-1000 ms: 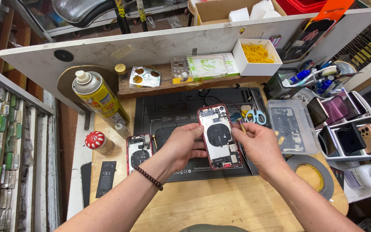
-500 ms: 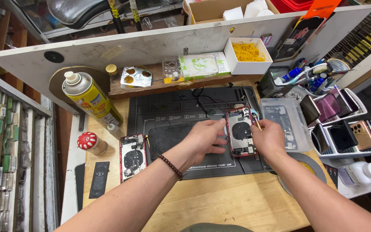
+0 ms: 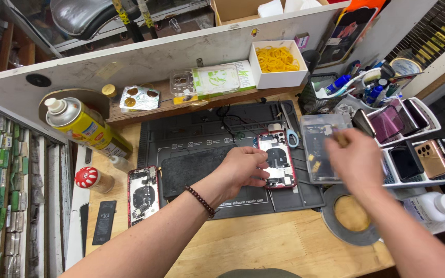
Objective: The person disassembles a red iPhone on a repair mat, using a screwdriver to remove screws and a pry tool to lift the battery and internal components, placing small parts into a plastic container. They then fit a new screen onto the phone body, press it into place, and handle the reassembled phone.
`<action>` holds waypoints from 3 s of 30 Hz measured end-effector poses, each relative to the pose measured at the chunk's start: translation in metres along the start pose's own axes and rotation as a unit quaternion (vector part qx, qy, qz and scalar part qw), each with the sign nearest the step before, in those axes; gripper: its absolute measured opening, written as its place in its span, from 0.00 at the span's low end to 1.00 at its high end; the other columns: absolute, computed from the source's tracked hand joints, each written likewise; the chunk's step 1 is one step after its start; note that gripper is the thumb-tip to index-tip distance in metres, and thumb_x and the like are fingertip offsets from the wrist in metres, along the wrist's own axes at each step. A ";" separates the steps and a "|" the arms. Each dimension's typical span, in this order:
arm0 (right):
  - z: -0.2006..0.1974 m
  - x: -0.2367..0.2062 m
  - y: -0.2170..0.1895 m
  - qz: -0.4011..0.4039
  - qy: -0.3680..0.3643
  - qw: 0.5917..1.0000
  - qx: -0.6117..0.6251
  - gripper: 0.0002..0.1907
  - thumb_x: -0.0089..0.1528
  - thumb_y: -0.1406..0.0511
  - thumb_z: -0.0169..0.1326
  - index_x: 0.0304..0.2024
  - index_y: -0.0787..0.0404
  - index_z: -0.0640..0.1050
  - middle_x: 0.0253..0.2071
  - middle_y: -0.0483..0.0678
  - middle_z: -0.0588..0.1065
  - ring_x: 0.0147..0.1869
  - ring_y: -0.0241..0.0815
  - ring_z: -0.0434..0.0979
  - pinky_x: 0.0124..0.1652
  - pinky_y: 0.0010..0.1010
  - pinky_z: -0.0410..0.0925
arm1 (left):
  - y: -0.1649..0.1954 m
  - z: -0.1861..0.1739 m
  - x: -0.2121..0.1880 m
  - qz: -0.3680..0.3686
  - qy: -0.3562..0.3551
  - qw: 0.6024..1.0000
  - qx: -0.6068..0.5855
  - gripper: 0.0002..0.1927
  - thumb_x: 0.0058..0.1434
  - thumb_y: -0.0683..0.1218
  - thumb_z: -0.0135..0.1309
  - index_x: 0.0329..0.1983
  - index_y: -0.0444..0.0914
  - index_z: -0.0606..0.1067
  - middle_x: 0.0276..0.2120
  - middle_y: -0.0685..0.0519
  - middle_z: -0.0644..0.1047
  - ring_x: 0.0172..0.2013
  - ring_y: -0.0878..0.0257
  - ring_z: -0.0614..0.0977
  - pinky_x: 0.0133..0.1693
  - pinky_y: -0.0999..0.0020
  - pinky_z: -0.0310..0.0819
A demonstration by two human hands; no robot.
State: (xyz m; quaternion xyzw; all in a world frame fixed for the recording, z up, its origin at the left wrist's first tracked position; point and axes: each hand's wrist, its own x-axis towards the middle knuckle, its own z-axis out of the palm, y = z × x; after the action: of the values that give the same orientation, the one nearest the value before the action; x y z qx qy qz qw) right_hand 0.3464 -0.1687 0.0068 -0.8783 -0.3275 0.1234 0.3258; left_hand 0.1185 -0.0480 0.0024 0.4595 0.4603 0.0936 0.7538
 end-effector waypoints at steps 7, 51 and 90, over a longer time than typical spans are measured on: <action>-0.050 0.023 0.052 0.018 0.009 0.973 -0.228 0.24 0.55 0.53 0.69 0.49 0.58 0.84 0.40 0.60 0.81 0.47 0.61 0.81 0.47 0.50 0.73 | 0.008 0.019 0.001 -0.009 -0.004 1.000 0.005 0.11 0.66 0.46 0.53 0.47 0.36 0.74 0.36 0.50 0.79 0.33 0.61 0.82 0.34 0.63 0.81; 0.048 -0.096 -0.009 -0.258 -0.115 0.938 -0.200 0.12 0.58 0.61 0.58 0.43 0.54 0.83 0.42 0.46 0.80 0.51 0.50 0.77 0.54 0.40 0.69 | 0.037 -0.118 -0.100 0.188 0.186 0.918 0.294 0.21 0.59 0.56 0.62 0.44 0.35 0.75 0.35 0.47 0.82 0.33 0.56 0.84 0.33 0.54 0.80; 0.021 0.001 -0.015 0.073 -0.080 0.952 -0.288 0.61 0.46 0.43 0.70 0.77 0.41 0.55 0.75 0.57 0.51 0.73 0.66 0.60 0.60 0.62 0.63 | 0.004 -0.095 -0.062 0.156 0.060 0.735 0.657 0.56 0.39 0.59 0.77 0.71 0.48 0.62 0.65 0.44 0.65 0.68 0.47 0.63 0.64 0.41 0.57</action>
State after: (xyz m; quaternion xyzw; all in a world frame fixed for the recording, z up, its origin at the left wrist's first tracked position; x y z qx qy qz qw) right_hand 0.3308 -0.1493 0.0003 -0.9436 -0.3088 0.1174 0.0222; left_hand 0.0110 -0.0234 0.0284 0.8991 0.3736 -0.0883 0.2103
